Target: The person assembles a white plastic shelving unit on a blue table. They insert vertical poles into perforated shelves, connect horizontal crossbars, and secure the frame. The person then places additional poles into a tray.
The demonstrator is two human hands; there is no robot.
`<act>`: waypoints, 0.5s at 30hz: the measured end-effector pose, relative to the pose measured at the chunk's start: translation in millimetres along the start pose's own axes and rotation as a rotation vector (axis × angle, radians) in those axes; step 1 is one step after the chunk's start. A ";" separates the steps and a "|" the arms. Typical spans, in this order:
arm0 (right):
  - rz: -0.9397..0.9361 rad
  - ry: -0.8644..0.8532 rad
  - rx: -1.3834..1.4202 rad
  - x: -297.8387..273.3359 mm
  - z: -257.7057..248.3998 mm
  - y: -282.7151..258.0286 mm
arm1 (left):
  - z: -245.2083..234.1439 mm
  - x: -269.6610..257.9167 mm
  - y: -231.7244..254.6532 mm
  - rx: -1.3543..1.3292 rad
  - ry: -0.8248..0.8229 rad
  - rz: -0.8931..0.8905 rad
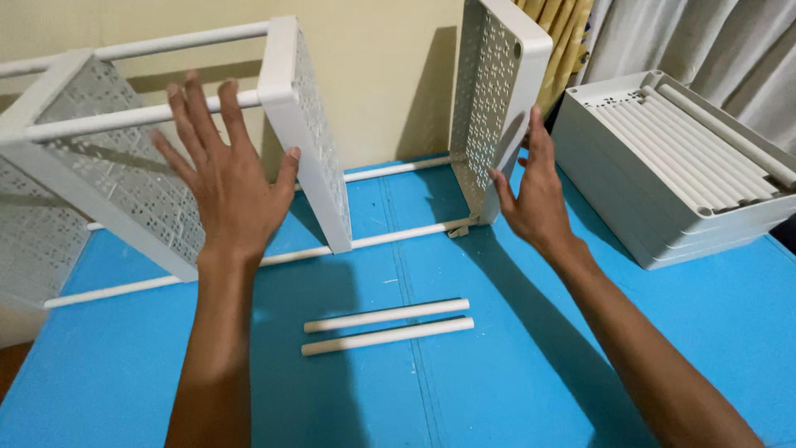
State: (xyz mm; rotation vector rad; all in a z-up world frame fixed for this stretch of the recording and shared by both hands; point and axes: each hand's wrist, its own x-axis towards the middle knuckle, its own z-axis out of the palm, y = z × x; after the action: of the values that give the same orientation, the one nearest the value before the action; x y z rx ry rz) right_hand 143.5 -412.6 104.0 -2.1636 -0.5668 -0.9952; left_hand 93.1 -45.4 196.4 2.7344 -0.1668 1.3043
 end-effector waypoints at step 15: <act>0.120 -0.402 -0.535 -68.9 62.8 29.1 | 113.0 -96.3 130.5 -0.443 -0.302 0.146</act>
State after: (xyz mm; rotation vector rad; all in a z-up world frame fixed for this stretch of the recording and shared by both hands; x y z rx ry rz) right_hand 149.9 -393.3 8.5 -2.8708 -0.3681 -0.6977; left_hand 100.6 -185.5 57.1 2.5414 -0.6107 0.7531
